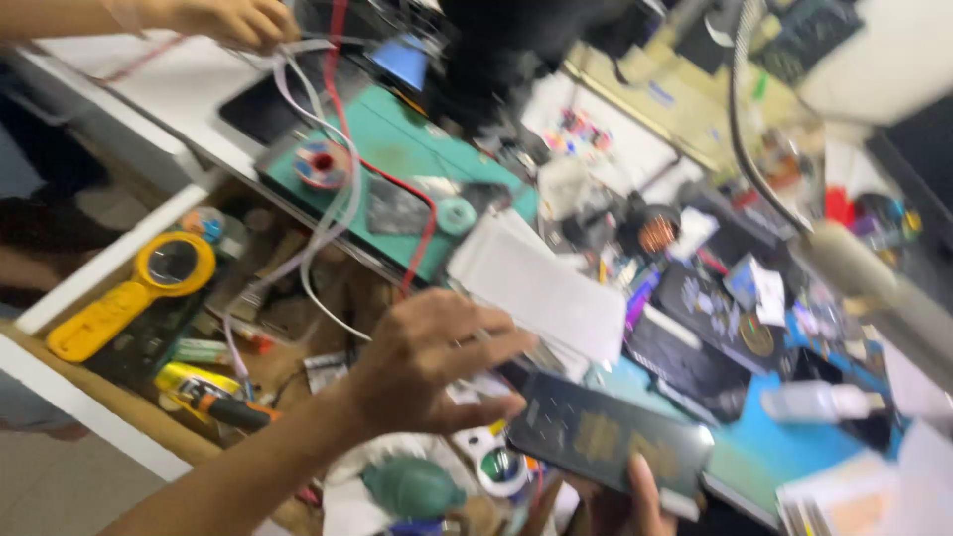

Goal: Sorting through various screen protectors and applying one to the back of a smartphone

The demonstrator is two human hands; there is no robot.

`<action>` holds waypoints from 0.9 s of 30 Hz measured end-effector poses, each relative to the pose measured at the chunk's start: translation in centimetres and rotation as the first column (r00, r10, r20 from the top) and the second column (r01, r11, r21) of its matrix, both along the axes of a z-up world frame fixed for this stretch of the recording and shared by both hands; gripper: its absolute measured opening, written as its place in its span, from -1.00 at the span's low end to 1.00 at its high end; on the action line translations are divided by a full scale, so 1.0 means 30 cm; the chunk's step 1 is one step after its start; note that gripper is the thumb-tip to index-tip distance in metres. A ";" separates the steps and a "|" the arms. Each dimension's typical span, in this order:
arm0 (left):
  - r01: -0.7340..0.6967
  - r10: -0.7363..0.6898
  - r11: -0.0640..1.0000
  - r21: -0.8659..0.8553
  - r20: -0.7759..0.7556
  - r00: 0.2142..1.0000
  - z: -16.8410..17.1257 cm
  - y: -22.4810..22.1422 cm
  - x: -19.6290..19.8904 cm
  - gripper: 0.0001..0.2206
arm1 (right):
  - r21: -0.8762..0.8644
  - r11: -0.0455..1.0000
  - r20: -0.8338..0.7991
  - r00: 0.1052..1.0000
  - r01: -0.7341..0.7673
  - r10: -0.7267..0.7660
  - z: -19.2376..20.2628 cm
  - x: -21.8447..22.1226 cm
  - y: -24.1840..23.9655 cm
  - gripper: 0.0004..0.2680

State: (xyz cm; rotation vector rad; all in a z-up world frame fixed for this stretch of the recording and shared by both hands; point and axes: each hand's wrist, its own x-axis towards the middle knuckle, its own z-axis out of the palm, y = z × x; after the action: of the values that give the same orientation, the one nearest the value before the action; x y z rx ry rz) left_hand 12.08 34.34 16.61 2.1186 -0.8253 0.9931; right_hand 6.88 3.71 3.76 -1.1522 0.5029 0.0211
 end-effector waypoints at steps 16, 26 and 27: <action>-0.010 -0.090 0.995 -0.097 -0.954 0.287 0.126 -0.309 0.118 -0.94 | 0.388 0.879 0.163 0.959 -0.279 0.233 0.015 0.090 -0.060 -0.57; -0.381 -0.506 0.608 -0.697 -0.710 0.491 0.197 -0.256 0.058 -0.56 | 0.351 0.905 0.159 0.968 -0.241 0.196 -0.030 0.147 -0.124 -0.52; -0.380 -0.507 0.610 -0.696 -0.711 0.487 0.138 -0.238 0.056 -0.56 | 0.353 0.905 0.157 0.969 -0.237 0.192 0.040 0.148 -0.110 -0.52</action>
State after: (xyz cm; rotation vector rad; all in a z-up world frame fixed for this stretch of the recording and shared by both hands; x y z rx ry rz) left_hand 13.76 27.19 20.75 1.3753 0.1347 -0.0044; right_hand 11.33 0.41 4.96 -0.8265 0.2476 0.2289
